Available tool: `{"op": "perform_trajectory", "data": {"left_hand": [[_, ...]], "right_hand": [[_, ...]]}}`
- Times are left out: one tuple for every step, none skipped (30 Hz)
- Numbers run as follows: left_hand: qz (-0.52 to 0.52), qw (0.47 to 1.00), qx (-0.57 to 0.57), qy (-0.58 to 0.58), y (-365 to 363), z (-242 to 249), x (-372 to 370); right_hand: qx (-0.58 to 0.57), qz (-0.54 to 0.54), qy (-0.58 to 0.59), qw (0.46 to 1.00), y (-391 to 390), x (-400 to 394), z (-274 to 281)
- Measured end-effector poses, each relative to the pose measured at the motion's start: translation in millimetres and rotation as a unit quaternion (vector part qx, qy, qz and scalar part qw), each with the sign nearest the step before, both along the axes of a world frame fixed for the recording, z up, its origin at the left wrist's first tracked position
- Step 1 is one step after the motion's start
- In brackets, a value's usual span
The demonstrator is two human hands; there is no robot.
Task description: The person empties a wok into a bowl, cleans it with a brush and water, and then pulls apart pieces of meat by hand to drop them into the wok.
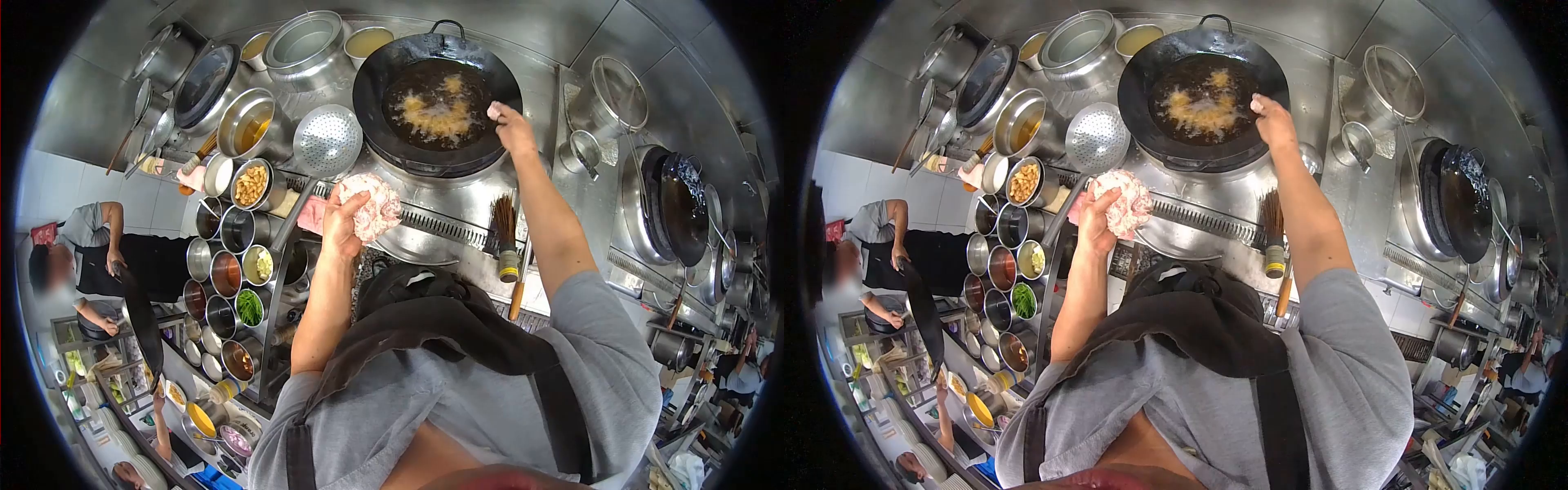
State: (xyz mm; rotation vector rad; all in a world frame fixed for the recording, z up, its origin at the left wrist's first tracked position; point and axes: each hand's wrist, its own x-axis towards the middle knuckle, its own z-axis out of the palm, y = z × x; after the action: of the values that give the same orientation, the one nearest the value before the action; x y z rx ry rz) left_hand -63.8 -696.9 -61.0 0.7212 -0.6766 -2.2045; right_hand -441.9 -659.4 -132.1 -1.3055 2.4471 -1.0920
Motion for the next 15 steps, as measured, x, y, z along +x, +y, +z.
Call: {"op": "perform_trajectory", "data": {"left_hand": [[0.0,1.0,-0.01,-0.025,1.9,3.5,0.3],[0.001,0.999,-0.02,-0.049,2.9,5.5,0.8],[0.001,0.999,-0.02,-0.049,2.7,5.5,1.7],[0.004,0.999,-0.009,-0.035,1.4,5.5,1.8],[0.008,1.0,0.002,-0.02,-0.2,5.7,1.9],[0.008,1.0,0.002,-0.019,-0.6,8.9,2.0],[0.004,1.0,0.006,-0.021,-0.2,14.9,1.3],[0.0,1.0,0.009,-0.023,0.3,17.9,0.6],[0.0,1.0,0.01,-0.025,-1.1,16.8,-1.2],[-0.02,1.0,0.004,-0.007,-3.3,14.8,-3.9],[-0.041,0.999,-0.001,0.011,-4.3,12.8,-6.1],[-0.056,0.998,-0.025,0.004,-3.4,11.5,-8.5],[-0.06,0.998,-0.023,0.001,-1.8,10.4,-12.0],[-0.067,0.996,-0.059,-0.016,-0.1,9.7,-17.0],[-0.076,0.992,-0.097,-0.032,2.1,9.2,-23.3]], "right_hand": [[-0.091,0.011,-0.084,0.992,1.2,-0.5,2.5],[-0.108,0.013,-0.057,0.992,7.1,-2.9,6.1],[-0.108,0.014,-0.057,0.992,14.5,1.9,15.4],[-0.189,-0.017,-0.167,0.967,23.0,9.5,26.1],[-0.267,-0.047,-0.274,0.923,32.5,18.0,36.9],[-0.267,-0.047,-0.273,0.923,45.6,30.9,51.4],[-0.257,-0.042,-0.298,0.919,60.8,46.7,66.2],[-0.246,-0.037,-0.323,0.913,73.2,61.2,75.1],[-0.245,-0.038,-0.325,0.913,82.1,73.1,77.3],[-0.233,0.0,-0.336,0.913,90.3,85.1,77.5],[-0.22,0.037,-0.348,0.911,97.1,97.7,78.1],[-0.209,0.063,-0.351,0.91,100.2,112.2,81.4],[-0.185,0.087,-0.372,0.905,99.0,120.8,77.6],[-0.148,0.11,-0.353,0.917,99.9,129.6,76.0],[-0.11,0.132,-0.332,0.927,99.9,144.9,88.3]]}}
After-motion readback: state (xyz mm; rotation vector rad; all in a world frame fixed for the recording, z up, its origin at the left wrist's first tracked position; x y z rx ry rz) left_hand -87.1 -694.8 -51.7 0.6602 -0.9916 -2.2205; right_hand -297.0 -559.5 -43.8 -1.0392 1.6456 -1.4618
